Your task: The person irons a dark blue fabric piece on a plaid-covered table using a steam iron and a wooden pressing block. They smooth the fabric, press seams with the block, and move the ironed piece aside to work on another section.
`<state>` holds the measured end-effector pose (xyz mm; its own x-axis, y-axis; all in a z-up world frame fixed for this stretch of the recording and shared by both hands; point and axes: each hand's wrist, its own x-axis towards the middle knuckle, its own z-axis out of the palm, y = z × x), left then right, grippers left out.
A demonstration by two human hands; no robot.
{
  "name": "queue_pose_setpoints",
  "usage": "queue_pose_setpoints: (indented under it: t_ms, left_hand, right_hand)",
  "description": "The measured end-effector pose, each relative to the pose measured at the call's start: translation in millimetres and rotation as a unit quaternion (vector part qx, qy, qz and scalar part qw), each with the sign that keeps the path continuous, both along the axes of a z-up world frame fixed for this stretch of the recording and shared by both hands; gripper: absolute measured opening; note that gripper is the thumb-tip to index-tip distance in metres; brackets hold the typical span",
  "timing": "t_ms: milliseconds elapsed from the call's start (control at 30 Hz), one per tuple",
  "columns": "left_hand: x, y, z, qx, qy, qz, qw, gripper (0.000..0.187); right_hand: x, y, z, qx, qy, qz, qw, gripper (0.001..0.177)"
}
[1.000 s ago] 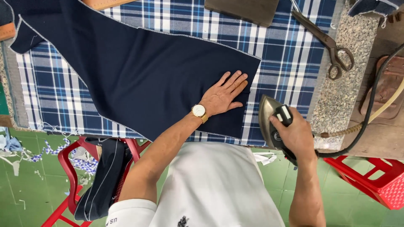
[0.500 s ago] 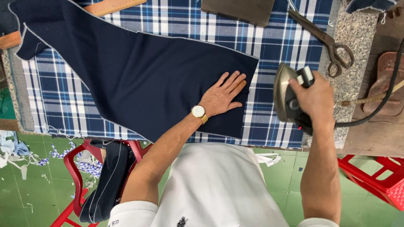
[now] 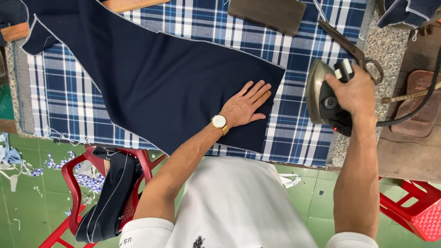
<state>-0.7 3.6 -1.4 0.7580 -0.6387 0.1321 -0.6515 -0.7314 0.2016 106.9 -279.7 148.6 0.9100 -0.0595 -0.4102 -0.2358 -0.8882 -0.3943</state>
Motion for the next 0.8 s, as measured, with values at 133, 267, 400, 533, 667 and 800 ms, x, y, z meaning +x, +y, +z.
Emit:
queue_pose_setpoints:
  t_ms: [133,267,400,533,667,800]
  left_hand:
    - [0.3,0.4,0.5,0.0,-0.005,0.003,1.0,0.079]
    - [1.0,-0.1,1.8,0.007,0.009,-0.001,1.0,0.079]
    - [0.4,-4.4,-19.6,-0.063,0.004,0.005,0.998,0.084]
    - [0.4,-3.9,-18.2,-0.061,0.012,0.003,0.998,0.084]
    - [2.4,-1.2,-7.5,-0.065,0.019,-0.006,0.998,0.083]
    - [5.2,-2.5,-2.8,-0.097,0.038,-0.006,0.995,0.083]
  right_hand:
    - [-24.2,26.6,23.1,-0.005,0.072,-0.033,0.997,0.046]
    - [-54.9,43.9,34.5,-0.012,0.138,-0.038,0.99,0.045]
    - [-104.7,28.8,1.8,-0.027,0.07,-0.009,0.997,0.055]
    - [-128.6,26.3,-6.2,-0.025,0.074,-0.025,0.997,0.057]
    - [-124.5,28.3,5.9,0.028,0.059,-0.042,0.997,0.061]
    - [-99.3,20.4,8.0,0.007,0.075,-0.036,0.996,0.064]
